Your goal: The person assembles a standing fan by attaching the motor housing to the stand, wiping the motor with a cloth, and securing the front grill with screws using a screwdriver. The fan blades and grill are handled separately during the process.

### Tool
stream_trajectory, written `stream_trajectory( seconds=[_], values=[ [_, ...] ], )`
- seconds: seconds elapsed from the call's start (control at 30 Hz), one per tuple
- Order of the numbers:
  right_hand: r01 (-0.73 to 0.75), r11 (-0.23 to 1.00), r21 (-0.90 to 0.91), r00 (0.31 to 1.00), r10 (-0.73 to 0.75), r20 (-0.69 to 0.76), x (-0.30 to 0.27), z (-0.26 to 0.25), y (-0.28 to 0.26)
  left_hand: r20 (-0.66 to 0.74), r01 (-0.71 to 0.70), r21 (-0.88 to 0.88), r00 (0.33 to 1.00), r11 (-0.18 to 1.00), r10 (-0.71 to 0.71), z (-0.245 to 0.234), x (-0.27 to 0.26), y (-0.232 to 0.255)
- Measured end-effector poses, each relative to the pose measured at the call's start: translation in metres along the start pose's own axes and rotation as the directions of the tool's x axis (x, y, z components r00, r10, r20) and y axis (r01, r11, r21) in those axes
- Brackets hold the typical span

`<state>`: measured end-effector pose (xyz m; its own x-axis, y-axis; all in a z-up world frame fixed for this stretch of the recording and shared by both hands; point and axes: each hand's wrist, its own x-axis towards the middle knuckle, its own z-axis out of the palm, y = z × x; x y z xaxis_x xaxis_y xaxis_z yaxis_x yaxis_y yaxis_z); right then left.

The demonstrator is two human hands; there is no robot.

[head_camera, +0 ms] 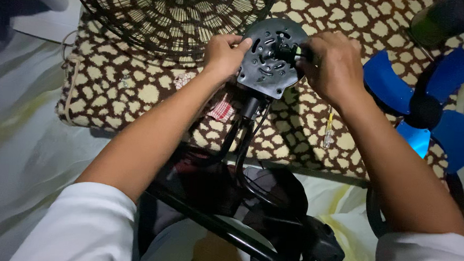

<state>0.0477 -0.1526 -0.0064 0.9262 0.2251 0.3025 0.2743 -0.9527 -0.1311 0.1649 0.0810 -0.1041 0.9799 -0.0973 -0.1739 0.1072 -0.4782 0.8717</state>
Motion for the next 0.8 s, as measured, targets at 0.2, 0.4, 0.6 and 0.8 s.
stream_trajectory(
  seconds=[0.2,0.4,0.6,0.8],
  values=[
    [-0.134,0.985,0.108,0.99,0.137,-0.025,-0.004,-0.008,0.002,-0.026,-0.043,0.024,0.999,0.999,0.043,0.002,-0.001,-0.002],
    [-0.137,0.789,0.598,0.951,0.274,-0.143,-0.04,0.005,0.038,-0.05,-0.164,0.056,0.985,0.985,0.167,0.005,-0.008,0.001],
    [-0.258,0.804,0.536,0.901,0.401,-0.168,-0.069,0.028,0.077,-0.029,-0.143,0.121,0.989,0.982,0.148,0.006,-0.02,0.007],
    [-0.429,0.645,0.632,0.803,0.593,-0.06,-0.081,0.048,0.083,-0.012,-0.238,0.091,0.971,0.967,0.24,0.0,-0.025,0.001]
  ],
)
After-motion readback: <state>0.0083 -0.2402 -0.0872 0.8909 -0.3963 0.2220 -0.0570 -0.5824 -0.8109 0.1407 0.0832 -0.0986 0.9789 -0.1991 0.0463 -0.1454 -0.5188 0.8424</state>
